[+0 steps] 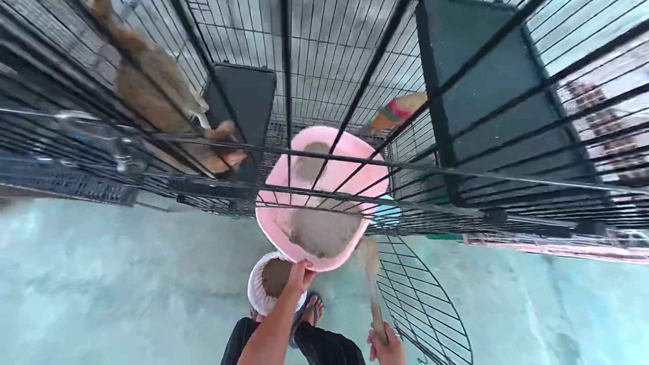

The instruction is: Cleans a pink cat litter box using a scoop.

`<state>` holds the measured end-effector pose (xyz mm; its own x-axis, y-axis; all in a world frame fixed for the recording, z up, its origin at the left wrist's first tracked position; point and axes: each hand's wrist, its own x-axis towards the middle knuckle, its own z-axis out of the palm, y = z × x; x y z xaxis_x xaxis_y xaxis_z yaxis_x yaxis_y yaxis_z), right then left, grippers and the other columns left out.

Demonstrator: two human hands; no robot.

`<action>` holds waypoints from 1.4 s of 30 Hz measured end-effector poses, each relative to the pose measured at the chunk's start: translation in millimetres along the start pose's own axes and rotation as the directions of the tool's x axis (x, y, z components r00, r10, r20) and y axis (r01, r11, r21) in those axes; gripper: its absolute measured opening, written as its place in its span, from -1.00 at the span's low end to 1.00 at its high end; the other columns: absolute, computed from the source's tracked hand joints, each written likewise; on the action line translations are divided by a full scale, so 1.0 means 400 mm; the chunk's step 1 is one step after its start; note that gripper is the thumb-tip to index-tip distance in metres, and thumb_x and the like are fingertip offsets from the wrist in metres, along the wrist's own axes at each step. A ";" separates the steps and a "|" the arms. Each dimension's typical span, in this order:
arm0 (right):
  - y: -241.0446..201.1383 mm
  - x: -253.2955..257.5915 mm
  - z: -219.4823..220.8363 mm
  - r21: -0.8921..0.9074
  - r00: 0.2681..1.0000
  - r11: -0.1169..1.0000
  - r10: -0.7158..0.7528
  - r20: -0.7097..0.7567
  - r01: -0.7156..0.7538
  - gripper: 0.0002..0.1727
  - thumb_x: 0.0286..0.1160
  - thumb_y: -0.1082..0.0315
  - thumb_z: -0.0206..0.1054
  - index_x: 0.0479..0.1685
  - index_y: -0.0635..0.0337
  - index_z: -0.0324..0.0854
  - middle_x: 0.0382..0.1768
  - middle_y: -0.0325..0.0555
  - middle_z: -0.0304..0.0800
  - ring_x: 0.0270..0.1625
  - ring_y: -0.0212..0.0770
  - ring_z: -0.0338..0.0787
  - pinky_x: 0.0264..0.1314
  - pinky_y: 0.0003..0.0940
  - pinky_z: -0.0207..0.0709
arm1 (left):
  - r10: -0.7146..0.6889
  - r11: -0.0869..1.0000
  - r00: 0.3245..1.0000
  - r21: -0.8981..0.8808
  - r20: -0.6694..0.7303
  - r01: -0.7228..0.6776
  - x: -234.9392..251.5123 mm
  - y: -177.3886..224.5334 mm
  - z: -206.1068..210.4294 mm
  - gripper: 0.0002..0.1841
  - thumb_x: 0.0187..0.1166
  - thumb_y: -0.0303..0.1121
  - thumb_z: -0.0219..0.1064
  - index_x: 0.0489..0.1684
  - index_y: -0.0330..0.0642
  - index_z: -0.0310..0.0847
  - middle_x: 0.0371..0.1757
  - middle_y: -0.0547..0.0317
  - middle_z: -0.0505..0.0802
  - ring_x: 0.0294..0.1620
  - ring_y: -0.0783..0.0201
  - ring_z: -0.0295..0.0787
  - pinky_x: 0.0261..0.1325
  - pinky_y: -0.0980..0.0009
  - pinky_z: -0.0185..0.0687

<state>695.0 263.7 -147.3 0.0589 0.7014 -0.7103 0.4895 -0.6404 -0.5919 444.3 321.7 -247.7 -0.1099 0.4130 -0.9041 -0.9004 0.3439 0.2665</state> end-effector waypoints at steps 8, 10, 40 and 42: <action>-0.017 -0.166 -0.108 -0.154 0.997 0.988 0.010 0.076 0.002 -0.55 0.73 0.50 0.07 0.52 0.57 0.33 -0.47 -0.06 0.59 -0.59 -0.35 0.58 -0.43 -0.38 0.58 | -0.095 0.995 0.981 -0.002 -0.167 0.096 -0.252 -0.104 -0.206 -0.64 0.59 -0.66 0.08 0.34 -0.35 0.30 -0.10 -0.13 0.65 -0.29 0.16 0.68 -0.23 0.28 0.70; -0.013 -0.198 -0.120 -0.200 0.995 0.980 0.024 0.096 -0.005 -0.55 0.75 0.50 0.04 0.54 0.56 0.28 -0.39 0.02 0.60 -0.54 -0.28 0.61 -0.36 -0.30 0.61 | -0.070 0.997 0.978 0.012 -0.196 0.073 -0.326 -0.133 -0.324 -0.60 0.56 -0.70 0.09 0.38 -0.35 0.28 -0.08 -0.13 0.67 -0.28 0.15 0.71 -0.21 0.26 0.73; -0.092 -0.349 0.145 -0.209 0.989 0.966 0.151 -0.011 -0.149 -0.15 0.49 0.32 0.54 0.72 0.38 0.14 0.41 0.44 0.54 0.26 0.22 0.68 0.22 0.11 0.60 | -0.119 0.543 0.985 0.822 -0.127 0.172 -0.801 0.341 -1.002 -0.60 0.66 -0.53 0.17 0.46 -0.28 0.33 -0.15 0.02 0.70 -0.28 0.25 0.70 -0.14 0.26 0.72; -0.047 -0.358 0.127 -0.114 0.976 0.971 0.214 0.039 -0.208 -0.29 0.51 0.50 0.40 0.68 0.29 0.22 0.27 0.34 0.61 0.06 0.07 0.72 0.01 -0.01 0.65 | -0.046 0.516 0.987 0.842 -0.156 0.158 -0.773 0.366 -0.961 -0.60 0.68 -0.48 0.17 0.48 -0.29 0.37 -0.07 -0.05 0.71 -0.23 0.21 0.67 -0.11 0.24 0.68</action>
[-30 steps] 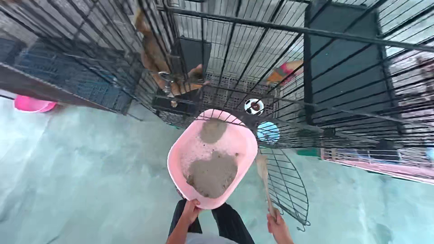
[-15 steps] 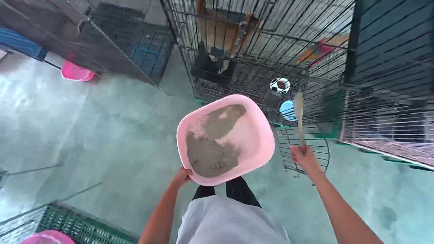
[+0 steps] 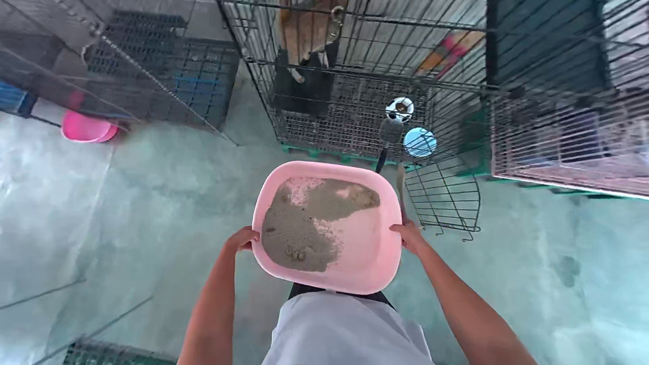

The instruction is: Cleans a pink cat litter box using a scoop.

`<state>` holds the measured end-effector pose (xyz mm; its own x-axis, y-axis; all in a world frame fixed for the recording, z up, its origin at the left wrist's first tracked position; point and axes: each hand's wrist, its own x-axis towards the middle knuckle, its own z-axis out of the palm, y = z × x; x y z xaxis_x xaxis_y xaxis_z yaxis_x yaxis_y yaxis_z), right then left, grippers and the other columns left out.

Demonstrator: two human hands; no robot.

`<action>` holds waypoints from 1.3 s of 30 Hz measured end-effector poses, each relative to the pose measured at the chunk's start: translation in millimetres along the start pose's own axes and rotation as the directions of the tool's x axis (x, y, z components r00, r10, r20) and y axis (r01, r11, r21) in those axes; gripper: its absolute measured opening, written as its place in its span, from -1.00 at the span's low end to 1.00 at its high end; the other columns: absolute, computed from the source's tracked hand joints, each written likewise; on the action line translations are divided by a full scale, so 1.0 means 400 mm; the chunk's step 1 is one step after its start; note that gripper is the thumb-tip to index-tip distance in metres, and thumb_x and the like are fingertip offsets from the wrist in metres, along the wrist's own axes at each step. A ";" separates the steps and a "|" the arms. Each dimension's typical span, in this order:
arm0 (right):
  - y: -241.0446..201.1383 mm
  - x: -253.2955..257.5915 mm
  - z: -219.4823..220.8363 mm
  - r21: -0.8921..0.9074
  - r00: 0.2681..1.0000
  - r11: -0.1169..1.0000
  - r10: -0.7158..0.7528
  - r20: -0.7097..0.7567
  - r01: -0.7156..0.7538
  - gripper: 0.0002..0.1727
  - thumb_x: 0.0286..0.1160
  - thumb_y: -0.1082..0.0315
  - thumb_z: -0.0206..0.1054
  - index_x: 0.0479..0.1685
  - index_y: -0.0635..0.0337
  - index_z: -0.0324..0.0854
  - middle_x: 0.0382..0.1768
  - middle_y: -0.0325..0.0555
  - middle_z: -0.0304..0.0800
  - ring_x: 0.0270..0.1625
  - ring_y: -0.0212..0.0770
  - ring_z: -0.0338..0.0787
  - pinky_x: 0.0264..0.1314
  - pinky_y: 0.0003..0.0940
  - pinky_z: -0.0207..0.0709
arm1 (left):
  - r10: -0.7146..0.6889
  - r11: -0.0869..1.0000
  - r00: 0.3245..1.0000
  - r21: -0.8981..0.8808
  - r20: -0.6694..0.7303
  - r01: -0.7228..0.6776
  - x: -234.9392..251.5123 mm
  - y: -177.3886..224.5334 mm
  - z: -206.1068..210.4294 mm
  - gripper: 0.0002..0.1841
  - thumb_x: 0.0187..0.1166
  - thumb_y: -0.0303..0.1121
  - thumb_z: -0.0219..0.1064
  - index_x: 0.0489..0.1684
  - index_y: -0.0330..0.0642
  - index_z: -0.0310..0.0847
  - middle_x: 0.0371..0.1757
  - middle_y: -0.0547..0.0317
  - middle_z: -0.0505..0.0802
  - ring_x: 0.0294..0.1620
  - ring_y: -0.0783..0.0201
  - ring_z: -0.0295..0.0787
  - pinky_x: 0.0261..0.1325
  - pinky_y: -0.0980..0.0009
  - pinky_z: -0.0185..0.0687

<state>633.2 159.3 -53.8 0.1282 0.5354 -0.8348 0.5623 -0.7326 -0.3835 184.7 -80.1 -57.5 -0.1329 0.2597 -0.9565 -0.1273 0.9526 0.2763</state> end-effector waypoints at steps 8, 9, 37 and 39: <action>0.153 -0.064 0.026 0.392 0.997 0.920 0.043 -0.069 -0.013 -0.38 0.35 0.74 0.32 0.48 0.38 0.33 -0.36 0.06 0.61 -0.65 -0.27 0.52 -0.67 -0.38 0.41 | 0.124 0.788 0.954 -0.556 -0.275 -0.263 0.088 0.143 0.221 -0.45 0.93 -0.19 -0.19 0.84 -0.20 -0.07 0.65 -0.34 0.43 0.42 -0.06 0.58 0.37 0.10 0.51; 0.164 -0.056 0.042 0.437 0.993 0.900 0.066 -0.095 -0.018 -0.38 0.35 0.74 0.32 0.48 0.37 0.34 -0.37 0.07 0.62 -0.66 -0.26 0.52 -0.68 -0.37 0.42 | 0.082 0.775 0.962 -0.590 -0.260 -0.226 0.074 0.137 0.294 -0.46 0.92 -0.20 -0.17 0.82 -0.22 -0.03 0.65 -0.35 0.40 0.42 -0.09 0.55 0.36 0.09 0.51; -0.080 0.154 -0.158 -0.554 0.994 0.825 -0.084 0.070 0.109 -0.44 0.90 0.11 0.07 0.76 0.15 0.33 0.01 0.37 0.78 0.02 0.30 0.77 0.24 0.25 0.54 | -0.119 0.683 0.991 -0.729 -0.061 0.037 0.466 0.401 0.722 -0.58 0.84 -0.44 -0.02 0.61 -0.37 0.18 0.25 -0.32 0.60 0.00 0.04 0.67 0.03 0.25 0.69; -0.169 0.160 -0.162 -0.740 0.981 0.655 -0.015 0.193 0.155 -0.45 0.92 0.10 0.03 0.80 0.01 0.33 0.32 0.33 0.75 0.37 0.35 0.73 0.46 0.35 0.46 | -0.159 0.657 0.983 -0.753 -0.093 0.035 0.476 0.408 0.709 -0.57 0.92 -0.28 -0.08 0.63 -0.33 0.19 0.25 -0.28 0.58 0.00 0.08 0.61 0.04 0.29 0.61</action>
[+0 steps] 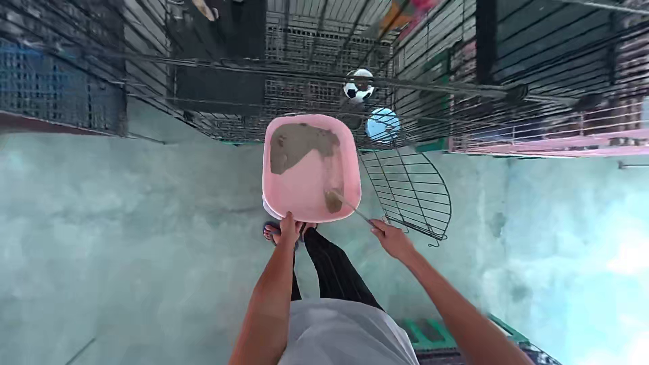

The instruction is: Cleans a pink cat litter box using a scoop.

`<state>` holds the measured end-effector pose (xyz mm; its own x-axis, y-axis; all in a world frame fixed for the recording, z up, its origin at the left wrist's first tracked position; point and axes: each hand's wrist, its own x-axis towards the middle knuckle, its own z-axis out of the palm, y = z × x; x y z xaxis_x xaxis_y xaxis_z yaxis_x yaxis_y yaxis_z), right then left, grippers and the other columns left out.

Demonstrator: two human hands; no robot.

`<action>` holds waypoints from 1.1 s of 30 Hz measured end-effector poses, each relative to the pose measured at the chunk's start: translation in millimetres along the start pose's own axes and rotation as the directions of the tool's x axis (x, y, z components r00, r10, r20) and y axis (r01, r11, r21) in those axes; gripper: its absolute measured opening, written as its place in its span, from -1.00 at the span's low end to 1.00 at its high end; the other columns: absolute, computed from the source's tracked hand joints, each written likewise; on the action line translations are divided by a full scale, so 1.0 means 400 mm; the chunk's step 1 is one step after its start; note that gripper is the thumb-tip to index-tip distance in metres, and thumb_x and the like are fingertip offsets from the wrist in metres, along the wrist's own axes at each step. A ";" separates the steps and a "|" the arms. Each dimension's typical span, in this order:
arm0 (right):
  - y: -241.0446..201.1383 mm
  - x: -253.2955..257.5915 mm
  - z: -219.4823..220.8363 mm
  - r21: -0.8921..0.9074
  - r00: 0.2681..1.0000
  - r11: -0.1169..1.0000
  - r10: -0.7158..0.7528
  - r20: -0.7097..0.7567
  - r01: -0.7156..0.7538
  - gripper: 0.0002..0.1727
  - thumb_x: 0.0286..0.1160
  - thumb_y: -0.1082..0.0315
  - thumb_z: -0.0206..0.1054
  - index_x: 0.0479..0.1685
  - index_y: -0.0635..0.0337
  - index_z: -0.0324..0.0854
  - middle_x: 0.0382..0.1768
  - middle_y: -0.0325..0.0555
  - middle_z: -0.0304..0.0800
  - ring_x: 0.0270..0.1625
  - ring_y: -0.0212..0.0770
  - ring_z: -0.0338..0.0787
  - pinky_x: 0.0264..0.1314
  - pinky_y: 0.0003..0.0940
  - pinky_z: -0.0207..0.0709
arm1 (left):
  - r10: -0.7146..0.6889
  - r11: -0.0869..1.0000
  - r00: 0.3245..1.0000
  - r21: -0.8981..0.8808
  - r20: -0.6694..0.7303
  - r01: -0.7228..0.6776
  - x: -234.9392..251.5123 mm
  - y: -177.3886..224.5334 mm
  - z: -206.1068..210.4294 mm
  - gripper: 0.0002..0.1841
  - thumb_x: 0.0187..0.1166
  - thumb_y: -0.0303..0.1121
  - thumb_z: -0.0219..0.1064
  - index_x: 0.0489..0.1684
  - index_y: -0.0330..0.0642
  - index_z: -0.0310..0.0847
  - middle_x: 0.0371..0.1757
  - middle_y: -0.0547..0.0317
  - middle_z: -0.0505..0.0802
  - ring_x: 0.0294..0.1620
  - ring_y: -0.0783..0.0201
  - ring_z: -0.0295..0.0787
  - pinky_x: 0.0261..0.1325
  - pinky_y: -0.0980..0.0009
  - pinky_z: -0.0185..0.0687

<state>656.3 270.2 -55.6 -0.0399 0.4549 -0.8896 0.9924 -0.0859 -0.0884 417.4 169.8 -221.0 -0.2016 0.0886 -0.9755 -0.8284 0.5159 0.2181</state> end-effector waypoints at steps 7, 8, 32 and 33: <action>-0.274 0.059 -0.151 -0.599 0.971 0.799 0.099 0.218 0.053 -0.56 0.84 0.20 0.07 0.42 0.24 0.67 0.47 0.33 0.64 0.58 0.36 0.56 0.51 0.47 0.34 | -0.172 0.977 0.983 -0.140 -0.068 0.161 -0.036 -0.003 0.028 -0.34 0.93 0.07 -0.26 0.65 -0.37 0.24 0.49 -0.43 0.52 0.32 -0.20 0.59 0.22 -0.09 0.60; -0.306 0.068 -0.153 -0.635 0.966 0.770 0.107 0.236 0.070 -0.57 0.82 0.22 0.09 0.39 0.31 0.66 0.48 0.37 0.62 0.59 0.37 0.55 0.50 0.49 0.33 | -0.163 0.976 0.984 -0.154 -0.065 0.151 -0.032 -0.013 0.029 -0.33 0.93 0.08 -0.26 0.64 -0.38 0.24 0.49 -0.44 0.52 0.32 -0.21 0.61 0.22 -0.10 0.62; -0.210 0.062 0.126 -0.590 0.966 0.798 0.231 0.112 -0.122 -0.45 0.80 0.50 -0.08 0.77 0.24 0.21 0.44 0.35 0.62 0.46 0.30 0.70 0.35 0.15 0.65 | -0.123 0.989 0.951 0.040 -0.283 0.140 0.034 -0.034 0.093 -0.68 0.73 -0.39 0.15 0.20 -0.53 0.56 0.21 -0.43 0.66 0.14 -0.20 0.62 0.10 -0.13 0.58; -0.215 0.066 0.126 -0.588 0.965 0.799 0.238 0.113 -0.128 -0.46 0.80 0.49 -0.07 0.76 0.24 0.23 0.44 0.34 0.63 0.47 0.29 0.70 0.35 0.14 0.65 | -0.118 0.990 0.952 0.040 -0.283 0.135 0.036 -0.033 0.093 -0.68 0.73 -0.39 0.15 0.21 -0.53 0.56 0.21 -0.43 0.66 0.14 -0.21 0.62 0.10 -0.14 0.58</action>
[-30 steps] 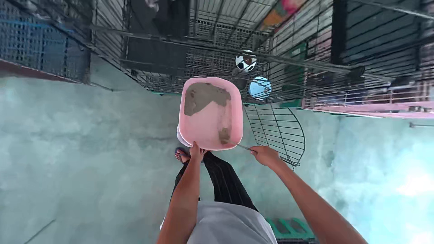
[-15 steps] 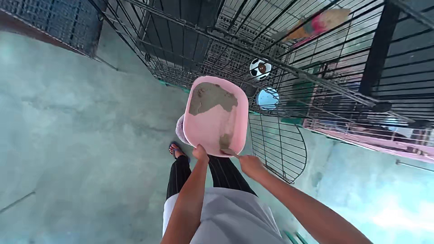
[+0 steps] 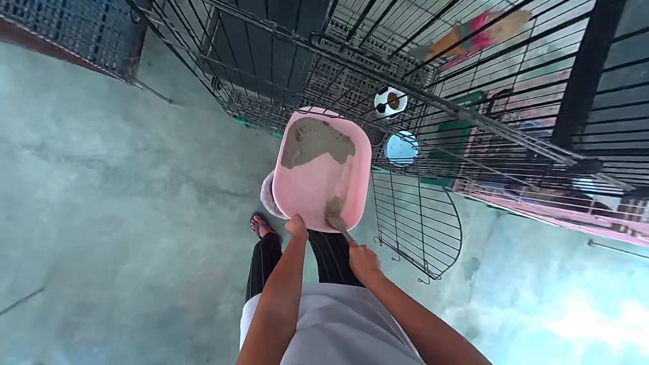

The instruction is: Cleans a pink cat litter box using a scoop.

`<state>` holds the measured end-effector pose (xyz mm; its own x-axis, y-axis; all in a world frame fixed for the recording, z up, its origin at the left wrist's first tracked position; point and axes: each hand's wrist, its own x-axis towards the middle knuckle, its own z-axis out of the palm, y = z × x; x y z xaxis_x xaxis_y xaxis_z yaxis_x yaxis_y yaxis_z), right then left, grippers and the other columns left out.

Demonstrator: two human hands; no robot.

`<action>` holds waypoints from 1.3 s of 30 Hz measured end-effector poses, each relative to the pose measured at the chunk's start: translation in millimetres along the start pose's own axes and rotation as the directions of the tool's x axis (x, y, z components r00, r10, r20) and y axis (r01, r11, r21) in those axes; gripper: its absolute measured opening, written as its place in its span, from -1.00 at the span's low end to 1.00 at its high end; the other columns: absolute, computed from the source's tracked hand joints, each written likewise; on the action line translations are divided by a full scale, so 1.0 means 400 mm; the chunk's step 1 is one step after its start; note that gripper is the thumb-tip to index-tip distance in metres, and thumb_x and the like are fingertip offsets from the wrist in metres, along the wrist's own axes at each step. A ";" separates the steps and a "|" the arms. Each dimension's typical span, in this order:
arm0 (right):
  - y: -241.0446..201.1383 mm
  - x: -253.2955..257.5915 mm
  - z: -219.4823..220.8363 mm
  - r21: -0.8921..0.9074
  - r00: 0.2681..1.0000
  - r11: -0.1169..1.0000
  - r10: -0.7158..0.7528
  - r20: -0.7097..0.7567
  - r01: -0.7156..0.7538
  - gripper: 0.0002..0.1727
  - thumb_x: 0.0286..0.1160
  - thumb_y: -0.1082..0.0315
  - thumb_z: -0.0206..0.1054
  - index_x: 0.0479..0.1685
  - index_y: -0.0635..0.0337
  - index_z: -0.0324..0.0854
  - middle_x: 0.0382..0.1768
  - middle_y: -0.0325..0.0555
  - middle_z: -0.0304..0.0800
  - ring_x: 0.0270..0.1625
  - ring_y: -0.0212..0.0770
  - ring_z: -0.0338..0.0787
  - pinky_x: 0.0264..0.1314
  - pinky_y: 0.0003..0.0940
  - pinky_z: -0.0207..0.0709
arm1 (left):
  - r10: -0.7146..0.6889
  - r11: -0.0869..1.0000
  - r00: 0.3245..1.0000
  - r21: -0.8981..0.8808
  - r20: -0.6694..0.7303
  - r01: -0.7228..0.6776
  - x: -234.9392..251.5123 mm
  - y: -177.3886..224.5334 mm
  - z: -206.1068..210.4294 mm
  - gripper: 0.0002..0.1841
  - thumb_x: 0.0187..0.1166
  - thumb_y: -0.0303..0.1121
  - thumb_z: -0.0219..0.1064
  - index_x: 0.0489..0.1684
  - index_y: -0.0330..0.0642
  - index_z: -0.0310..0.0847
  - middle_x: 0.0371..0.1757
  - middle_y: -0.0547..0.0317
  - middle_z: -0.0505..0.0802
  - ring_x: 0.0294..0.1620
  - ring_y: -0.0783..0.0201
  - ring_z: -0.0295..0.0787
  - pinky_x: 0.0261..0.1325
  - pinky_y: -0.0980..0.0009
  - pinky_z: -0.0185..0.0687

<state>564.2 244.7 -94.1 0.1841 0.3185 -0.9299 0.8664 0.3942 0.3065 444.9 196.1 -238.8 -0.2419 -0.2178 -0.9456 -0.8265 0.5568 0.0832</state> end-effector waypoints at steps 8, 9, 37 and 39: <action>-0.016 0.032 0.022 0.076 0.999 0.996 0.044 0.022 -0.046 -0.38 0.80 0.48 -0.06 0.87 0.17 0.04 0.48 0.32 0.60 0.49 0.27 0.69 0.40 0.11 0.63 | -0.020 0.999 1.000 -0.047 0.004 0.020 -0.004 0.010 0.014 -0.69 0.71 -0.42 0.16 0.22 -0.52 0.54 0.22 -0.42 0.65 0.14 -0.21 0.61 0.10 -0.15 0.57; -0.020 0.040 0.023 0.084 0.999 0.995 0.044 0.024 -0.045 -0.37 0.80 0.49 -0.05 0.86 0.17 0.03 0.47 0.31 0.61 0.49 0.26 0.69 0.41 0.10 0.63 | -0.026 0.998 1.000 -0.052 0.007 0.027 -0.001 0.010 0.016 -0.69 0.71 -0.42 0.16 0.22 -0.52 0.53 0.22 -0.42 0.64 0.14 -0.20 0.60 0.09 -0.14 0.57; 0.110 0.069 -0.155 0.154 0.996 0.984 -0.090 0.021 0.086 -0.54 0.92 0.25 -0.10 0.58 0.18 0.52 0.47 0.30 0.65 0.56 0.26 0.62 0.55 0.27 0.43 | 0.041 0.999 0.990 -0.021 0.135 -0.038 0.016 -0.031 0.017 -0.59 0.47 -0.63 0.37 0.30 -0.53 0.50 0.20 -0.42 0.67 0.15 -0.16 0.62 0.17 -0.04 0.58; 0.128 0.069 -0.166 0.079 0.994 0.993 -0.093 0.050 0.089 -0.53 0.92 0.23 -0.10 0.59 0.13 0.53 0.48 0.27 0.65 0.58 0.25 0.61 0.56 0.28 0.41 | -0.016 1.000 0.984 -0.017 0.176 0.019 0.003 -0.053 0.024 -0.59 0.79 -0.36 0.14 0.49 -0.45 0.38 0.32 -0.45 0.63 0.21 -0.22 0.66 0.17 -0.11 0.63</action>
<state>583.0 331.0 -90.8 0.1254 0.2370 -0.9634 0.9133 0.3517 0.2054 466.9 192.0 -244.7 -0.1356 -0.0818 -0.9874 -0.8394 0.5389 0.0707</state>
